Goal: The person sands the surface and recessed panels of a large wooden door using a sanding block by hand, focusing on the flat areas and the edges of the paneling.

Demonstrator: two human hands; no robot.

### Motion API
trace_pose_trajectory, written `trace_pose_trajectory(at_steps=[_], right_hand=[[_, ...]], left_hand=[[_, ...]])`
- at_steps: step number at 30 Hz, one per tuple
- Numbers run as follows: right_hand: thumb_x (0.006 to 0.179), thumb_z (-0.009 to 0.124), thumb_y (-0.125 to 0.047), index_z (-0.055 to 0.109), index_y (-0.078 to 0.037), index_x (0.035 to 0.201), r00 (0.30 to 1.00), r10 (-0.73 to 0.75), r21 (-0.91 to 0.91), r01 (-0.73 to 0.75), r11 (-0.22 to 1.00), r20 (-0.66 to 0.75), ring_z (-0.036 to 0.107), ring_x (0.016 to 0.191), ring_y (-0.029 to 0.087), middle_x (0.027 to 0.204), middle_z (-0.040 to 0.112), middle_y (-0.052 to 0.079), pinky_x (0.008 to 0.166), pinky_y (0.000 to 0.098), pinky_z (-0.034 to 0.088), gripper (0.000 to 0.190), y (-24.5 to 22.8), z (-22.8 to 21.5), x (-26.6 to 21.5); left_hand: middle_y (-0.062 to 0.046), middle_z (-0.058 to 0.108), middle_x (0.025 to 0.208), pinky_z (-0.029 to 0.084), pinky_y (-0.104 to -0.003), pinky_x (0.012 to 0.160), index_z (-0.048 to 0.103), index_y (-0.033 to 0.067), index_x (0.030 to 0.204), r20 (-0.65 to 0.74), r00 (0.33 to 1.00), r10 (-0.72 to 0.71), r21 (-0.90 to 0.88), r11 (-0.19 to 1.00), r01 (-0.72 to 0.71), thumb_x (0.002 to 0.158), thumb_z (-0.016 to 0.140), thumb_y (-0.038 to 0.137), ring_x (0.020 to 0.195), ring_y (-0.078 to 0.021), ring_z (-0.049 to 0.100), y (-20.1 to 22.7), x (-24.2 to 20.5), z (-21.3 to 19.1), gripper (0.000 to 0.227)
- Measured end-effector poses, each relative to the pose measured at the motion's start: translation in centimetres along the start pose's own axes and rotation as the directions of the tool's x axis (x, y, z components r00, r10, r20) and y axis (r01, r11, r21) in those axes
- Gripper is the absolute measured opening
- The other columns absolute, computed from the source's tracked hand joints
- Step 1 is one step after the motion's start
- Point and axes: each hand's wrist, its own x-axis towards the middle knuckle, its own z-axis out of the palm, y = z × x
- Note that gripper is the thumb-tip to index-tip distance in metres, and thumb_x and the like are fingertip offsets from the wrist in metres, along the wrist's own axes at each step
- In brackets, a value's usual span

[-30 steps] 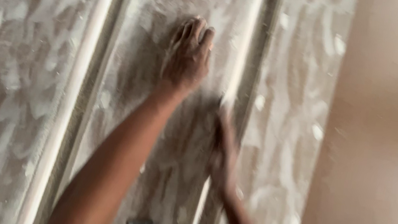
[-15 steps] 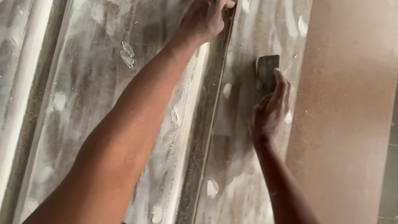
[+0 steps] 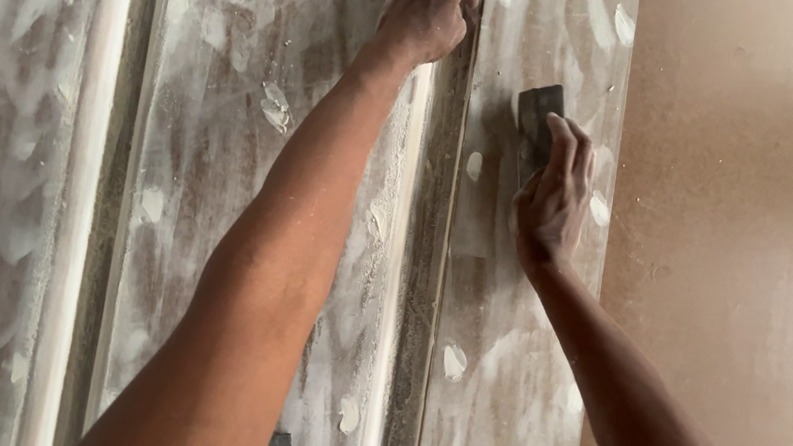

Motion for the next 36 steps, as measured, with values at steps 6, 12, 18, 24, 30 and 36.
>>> trace_pose_trajectory(at_steps=[6, 12, 18, 24, 30, 36], right_hand=[[0.090, 0.046, 0.015, 0.052, -0.003, 0.143, 0.994, -0.100, -0.081, 0.102, 0.991, 0.032, 0.052, 0.129, 0.042, 0.141, 0.054, 0.021, 0.111, 0.0526, 0.043, 0.056, -0.3, -0.1, 0.2], [0.088, 0.047, 0.014, 0.051, -0.001, 0.141, 0.998, -0.046, -0.041, 0.048, 0.998, 0.041, 0.052, 0.125, 0.042, 0.138, 0.057, 0.020, 0.107, 0.0513, 0.045, 0.055, -0.2, -0.1, 0.3], [0.092, 0.050, 0.012, 0.051, -0.003, 0.141, 0.994, -0.101, -0.070, 0.104, 0.992, 0.040, 0.053, 0.123, 0.041, 0.135, 0.058, 0.020, 0.106, 0.0524, 0.045, 0.051, 0.4, -0.4, 0.4], [0.081, 0.041, 0.019, 0.050, -0.003, 0.142, 0.995, -0.079, -0.068, 0.083, 0.994, 0.058, 0.052, 0.125, 0.039, 0.136, 0.057, 0.017, 0.105, 0.0515, 0.046, 0.065, 0.7, -0.1, -0.2], [0.085, 0.041, 0.019, 0.049, -0.004, 0.143, 0.993, -0.111, -0.107, 0.116, 0.987, 0.049, 0.052, 0.127, 0.037, 0.138, 0.057, 0.016, 0.109, 0.0499, 0.046, 0.063, 1.5, 0.6, -0.3], [0.084, 0.042, 0.019, 0.050, -0.004, 0.142, 0.993, -0.107, -0.106, 0.112, 0.988, 0.057, 0.052, 0.125, 0.038, 0.136, 0.057, 0.016, 0.108, 0.0515, 0.046, 0.063, 1.1, 0.3, -0.3]], left_hand=[[-0.016, 0.069, 0.102, 0.039, -0.042, 0.126, 0.050, 0.0031, 0.124, 0.290, 0.948, -0.134, 0.112, 0.988, 0.105, 0.112, 0.036, 0.003, 0.103, -0.0215, 0.069, -1.3, -0.7, 1.1, 0.018], [-0.027, 0.052, 0.151, 0.022, -0.046, 0.127, 0.047, 0.0009, 0.144, -0.064, 0.975, -0.211, -0.016, 0.978, 0.210, 0.104, 0.032, 0.004, 0.147, -0.0354, 0.044, 1.2, -2.1, 0.3, 0.042], [-0.021, 0.010, 0.168, 0.010, -0.051, 0.130, 0.018, -0.0004, 0.161, 0.309, 0.899, -0.310, 0.506, 0.854, 0.120, 0.101, 0.035, 0.007, 0.157, -0.0370, 0.011, 9.2, -5.5, -2.7, 0.062], [-0.030, 0.037, 0.151, 0.044, -0.059, 0.112, 0.015, 0.0014, 0.164, 0.877, 0.307, -0.370, 0.248, 0.895, 0.371, 0.100, 0.051, 0.045, 0.134, -0.0413, 0.048, 25.1, -23.3, -13.2, 0.086], [-0.025, 0.029, 0.165, 0.018, -0.059, 0.128, 0.037, -0.0022, 0.155, 0.678, 0.729, -0.093, -0.206, 0.928, 0.311, 0.108, 0.058, 0.037, 0.156, -0.0394, 0.026, 37.8, -38.5, -16.4, 0.065], [-0.017, 0.015, 0.169, 0.005, -0.062, 0.125, 0.035, 0.0027, 0.156, 0.477, 0.851, -0.221, 0.382, 0.924, 0.026, 0.106, 0.038, 0.045, 0.155, -0.0378, 0.013, 24.7, -27.2, -12.0, 0.065]])
